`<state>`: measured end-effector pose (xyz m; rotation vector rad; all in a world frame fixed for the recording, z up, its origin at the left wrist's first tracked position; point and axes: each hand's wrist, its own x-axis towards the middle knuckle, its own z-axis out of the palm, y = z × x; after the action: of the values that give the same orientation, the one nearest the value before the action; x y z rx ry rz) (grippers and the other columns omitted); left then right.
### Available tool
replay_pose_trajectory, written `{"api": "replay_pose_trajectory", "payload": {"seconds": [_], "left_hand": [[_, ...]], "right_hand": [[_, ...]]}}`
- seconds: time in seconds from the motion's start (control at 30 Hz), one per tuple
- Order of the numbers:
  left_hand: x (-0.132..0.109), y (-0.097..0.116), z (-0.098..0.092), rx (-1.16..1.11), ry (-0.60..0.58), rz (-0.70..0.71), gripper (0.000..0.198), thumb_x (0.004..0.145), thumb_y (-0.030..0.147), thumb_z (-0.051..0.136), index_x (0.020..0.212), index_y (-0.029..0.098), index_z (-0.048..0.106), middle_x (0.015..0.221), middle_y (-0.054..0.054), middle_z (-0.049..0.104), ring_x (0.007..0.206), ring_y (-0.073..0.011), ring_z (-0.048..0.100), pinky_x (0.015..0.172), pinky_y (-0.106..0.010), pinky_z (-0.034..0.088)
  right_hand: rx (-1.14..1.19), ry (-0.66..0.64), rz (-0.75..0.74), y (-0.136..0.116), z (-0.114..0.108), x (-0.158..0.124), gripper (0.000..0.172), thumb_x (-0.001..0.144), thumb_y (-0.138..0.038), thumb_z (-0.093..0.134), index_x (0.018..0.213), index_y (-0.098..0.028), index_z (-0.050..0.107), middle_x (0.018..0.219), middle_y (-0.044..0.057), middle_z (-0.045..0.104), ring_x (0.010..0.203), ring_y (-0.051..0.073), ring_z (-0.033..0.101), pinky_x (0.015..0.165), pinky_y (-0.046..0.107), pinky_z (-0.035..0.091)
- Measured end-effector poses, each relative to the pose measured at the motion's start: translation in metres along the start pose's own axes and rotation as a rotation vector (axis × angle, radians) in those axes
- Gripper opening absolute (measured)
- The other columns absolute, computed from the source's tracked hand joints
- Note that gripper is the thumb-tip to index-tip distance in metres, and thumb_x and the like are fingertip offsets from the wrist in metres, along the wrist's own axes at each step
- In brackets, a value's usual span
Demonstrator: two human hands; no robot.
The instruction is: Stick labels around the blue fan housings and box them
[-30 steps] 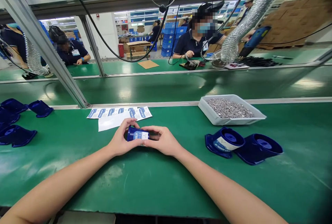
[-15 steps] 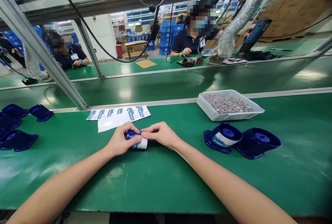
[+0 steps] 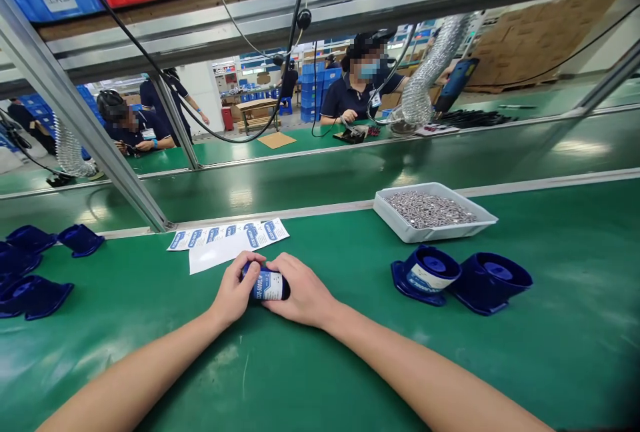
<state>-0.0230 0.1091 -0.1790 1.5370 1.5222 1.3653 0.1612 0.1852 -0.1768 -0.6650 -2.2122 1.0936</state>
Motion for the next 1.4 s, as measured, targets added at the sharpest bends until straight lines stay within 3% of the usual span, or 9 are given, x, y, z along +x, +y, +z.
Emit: {"api": "replay_pose_trajectory", "payload": {"seconds": [0.17,0.47,0.6,0.67,0.8,0.87,0.97,1.1,1.4], "left_hand": [[-0.002,0.001,0.000,0.006,-0.015,0.058,0.049,0.102,0.063,0.048,0.104,0.017,0.065,0.103,-0.008,0.066,0.096,-0.0214,0.060,0.087,-0.033,0.046],[-0.007,0.000,0.002,-0.033,-0.077,0.144,0.052,0.101,0.066,0.047,0.108,0.017,0.064,0.106,-0.010,0.064,0.099,-0.0227,0.059,0.090,-0.035,0.047],[-0.008,-0.003,0.002,-0.050,-0.101,0.132,0.056,0.102,0.068,0.044,0.114,0.016,0.063,0.111,-0.011,0.064,0.102,-0.0235,0.059,0.093,-0.036,0.047],[-0.008,-0.004,0.003,-0.058,-0.112,0.120,0.060,0.103,0.069,0.039,0.122,0.017,0.061,0.118,-0.012,0.063,0.109,-0.0245,0.059,0.099,-0.037,0.047],[-0.008,-0.007,0.005,-0.078,-0.122,0.064,0.069,0.102,0.073,0.034,0.137,0.017,0.053,0.132,-0.014,0.058,0.123,-0.0267,0.055,0.112,-0.040,0.042],[-0.009,-0.009,0.006,-0.080,-0.114,0.036,0.069,0.102,0.073,0.034,0.139,0.017,0.052,0.137,-0.014,0.056,0.128,-0.0276,0.053,0.116,-0.041,0.039],[-0.010,-0.012,0.006,-0.066,-0.094,0.039,0.067,0.103,0.071,0.035,0.140,0.018,0.051,0.142,-0.014,0.053,0.135,-0.0287,0.049,0.118,-0.042,0.036],[-0.012,-0.016,0.008,-0.058,-0.092,0.064,0.067,0.103,0.071,0.033,0.140,0.018,0.052,0.139,-0.015,0.055,0.131,-0.0287,0.051,0.116,-0.043,0.037],[-0.015,-0.015,0.007,0.024,-0.129,0.191,0.073,0.102,0.074,0.027,0.144,0.019,0.051,0.140,-0.016,0.054,0.125,-0.0295,0.054,0.111,-0.045,0.040]], "right_hand": [[0.129,0.021,0.112,-0.002,-0.001,0.005,0.048,0.059,-0.043,0.094,0.090,-0.018,0.067,0.092,0.001,0.062,0.083,0.015,0.058,0.073,0.027,0.047],[0.279,-0.002,0.266,0.004,-0.007,0.014,0.060,0.071,-0.072,0.081,0.073,-0.013,0.070,0.082,0.005,0.070,0.078,0.014,0.063,0.073,0.026,0.049],[0.203,0.011,0.217,-0.003,-0.013,0.007,0.050,0.084,-0.064,0.072,0.084,-0.014,0.075,0.087,0.006,0.072,0.083,0.016,0.066,0.076,0.028,0.050],[0.145,-0.016,0.136,-0.008,-0.015,0.001,0.043,0.080,-0.057,0.079,0.099,-0.018,0.078,0.098,0.005,0.072,0.092,0.018,0.067,0.085,0.031,0.052],[-0.266,-0.093,-0.131,-0.013,-0.007,-0.007,0.070,0.072,-0.035,0.087,0.138,-0.019,0.066,0.125,0.009,0.064,0.113,0.026,0.060,0.101,0.042,0.052],[-0.416,-0.079,-0.178,-0.012,0.002,-0.008,0.071,0.077,-0.027,0.078,0.143,-0.013,0.060,0.129,0.014,0.062,0.116,0.029,0.057,0.102,0.048,0.051],[-0.438,-0.041,-0.144,-0.011,0.012,-0.007,0.066,0.076,-0.026,0.077,0.138,-0.008,0.063,0.122,0.017,0.063,0.112,0.032,0.057,0.096,0.050,0.052],[-0.389,0.014,-0.090,-0.016,0.010,-0.006,0.056,0.069,-0.036,0.087,0.118,-0.016,0.072,0.109,0.009,0.064,0.099,0.024,0.058,0.084,0.037,0.050],[-0.002,0.027,0.126,-0.022,0.000,-0.002,0.043,0.055,-0.037,0.098,0.085,-0.018,0.074,0.089,-0.003,0.054,0.083,0.009,0.054,0.075,0.022,0.040]]}}
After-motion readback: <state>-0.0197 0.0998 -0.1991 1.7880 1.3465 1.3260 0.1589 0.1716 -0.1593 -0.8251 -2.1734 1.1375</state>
